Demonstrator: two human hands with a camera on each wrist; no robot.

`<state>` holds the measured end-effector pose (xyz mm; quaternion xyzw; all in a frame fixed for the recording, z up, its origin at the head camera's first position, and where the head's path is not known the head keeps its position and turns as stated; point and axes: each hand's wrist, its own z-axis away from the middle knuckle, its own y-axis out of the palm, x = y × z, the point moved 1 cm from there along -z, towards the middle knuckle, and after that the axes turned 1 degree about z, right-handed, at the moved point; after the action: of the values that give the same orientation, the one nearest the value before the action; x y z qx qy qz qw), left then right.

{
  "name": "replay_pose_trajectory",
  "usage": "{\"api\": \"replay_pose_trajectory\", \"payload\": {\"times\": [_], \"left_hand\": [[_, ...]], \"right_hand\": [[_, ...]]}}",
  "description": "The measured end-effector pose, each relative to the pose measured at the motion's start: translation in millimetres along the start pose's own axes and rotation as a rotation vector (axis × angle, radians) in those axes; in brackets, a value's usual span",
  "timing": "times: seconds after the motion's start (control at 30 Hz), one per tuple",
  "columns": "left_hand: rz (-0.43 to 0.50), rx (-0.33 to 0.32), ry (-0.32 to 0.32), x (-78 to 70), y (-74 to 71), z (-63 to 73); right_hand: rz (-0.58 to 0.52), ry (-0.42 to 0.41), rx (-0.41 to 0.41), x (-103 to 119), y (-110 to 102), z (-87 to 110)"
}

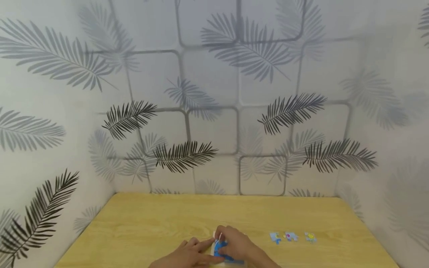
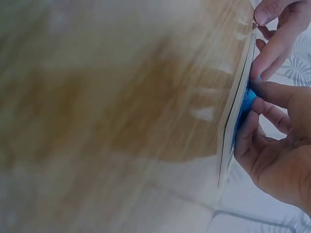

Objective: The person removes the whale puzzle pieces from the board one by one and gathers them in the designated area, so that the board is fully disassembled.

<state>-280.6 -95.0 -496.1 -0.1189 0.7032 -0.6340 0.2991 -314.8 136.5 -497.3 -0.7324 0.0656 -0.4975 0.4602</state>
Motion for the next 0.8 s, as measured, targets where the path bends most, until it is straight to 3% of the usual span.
{"api": "replay_pose_trajectory", "payload": {"times": [0.27,0.63,0.8], "left_hand": [[-0.02,0.004,-0.006,-0.4,6.1,0.4],[0.005,0.007,-0.049,-5.0,-5.9,1.5],[0.016,0.02,-0.055,-6.8,-5.1,3.0]], "right_hand": [[-0.136,-0.03,-0.017,-3,2,3.5],[-0.277,-0.014,-0.002,-2,-10,3.1],[-0.345,-0.055,0.023,-8,-21,13.7]]}}
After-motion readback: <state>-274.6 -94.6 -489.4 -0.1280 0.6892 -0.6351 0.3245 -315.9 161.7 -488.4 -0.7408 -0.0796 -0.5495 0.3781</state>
